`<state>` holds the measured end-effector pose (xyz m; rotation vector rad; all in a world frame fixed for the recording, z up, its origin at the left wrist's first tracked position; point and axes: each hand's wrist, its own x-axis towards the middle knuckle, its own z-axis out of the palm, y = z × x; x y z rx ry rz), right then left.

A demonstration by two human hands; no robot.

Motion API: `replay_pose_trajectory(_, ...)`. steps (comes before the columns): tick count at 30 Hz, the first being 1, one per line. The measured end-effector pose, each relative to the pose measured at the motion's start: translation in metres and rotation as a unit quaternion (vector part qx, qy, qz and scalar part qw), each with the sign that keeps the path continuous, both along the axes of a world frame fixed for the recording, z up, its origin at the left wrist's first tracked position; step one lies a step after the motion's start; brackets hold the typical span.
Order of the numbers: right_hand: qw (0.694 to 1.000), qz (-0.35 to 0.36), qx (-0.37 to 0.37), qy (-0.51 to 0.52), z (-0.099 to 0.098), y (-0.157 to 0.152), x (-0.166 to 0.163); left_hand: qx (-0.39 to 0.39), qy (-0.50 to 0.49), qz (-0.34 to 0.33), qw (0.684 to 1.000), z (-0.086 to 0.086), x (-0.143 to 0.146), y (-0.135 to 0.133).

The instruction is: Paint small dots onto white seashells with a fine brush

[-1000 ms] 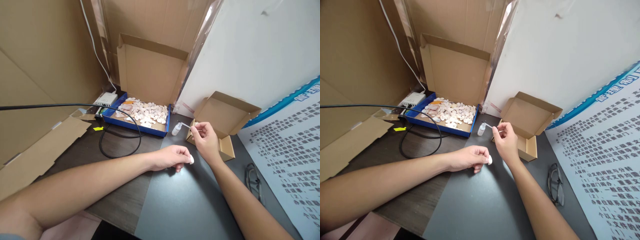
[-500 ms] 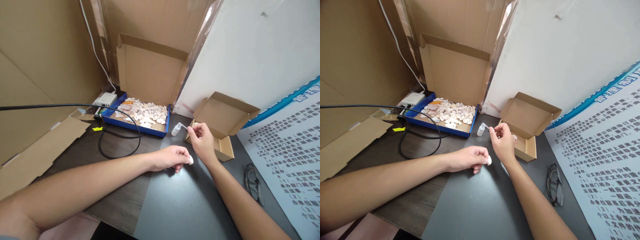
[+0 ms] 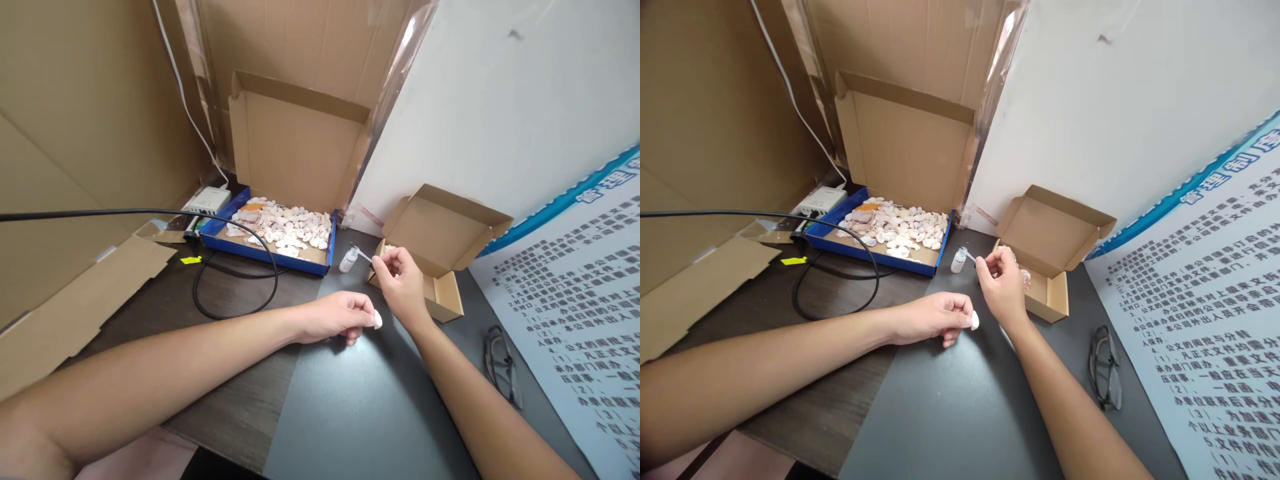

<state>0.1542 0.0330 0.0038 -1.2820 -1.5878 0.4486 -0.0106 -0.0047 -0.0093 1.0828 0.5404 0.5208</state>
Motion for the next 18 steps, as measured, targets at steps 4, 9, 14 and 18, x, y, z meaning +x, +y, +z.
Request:
replay_pose_trajectory(4,1.000,-0.016,-0.006,-0.007,0.0012,-0.0013,0.0022,0.002,-0.002,-0.002,1.000,-0.0017,0.0001,0.0003)
replay_pose_trajectory(9,1.000,-0.013,-0.007,0.004,0.0044,-0.0019,0.0058,0.000,-0.003,-0.001,1.000,-0.0008,-0.0002,-0.0003)
replay_pose_trajectory(14,0.999,-0.014,-0.010,0.029,0.0091,-0.0016,0.0077,0.008,0.000,0.001,1.000,0.0017,-0.0009,-0.0012)
replay_pose_trajectory(18,0.999,-0.004,0.001,0.031,0.0084,-0.0001,0.0091,0.005,-0.001,0.001,1.000,0.0014,-0.0011,-0.0011)
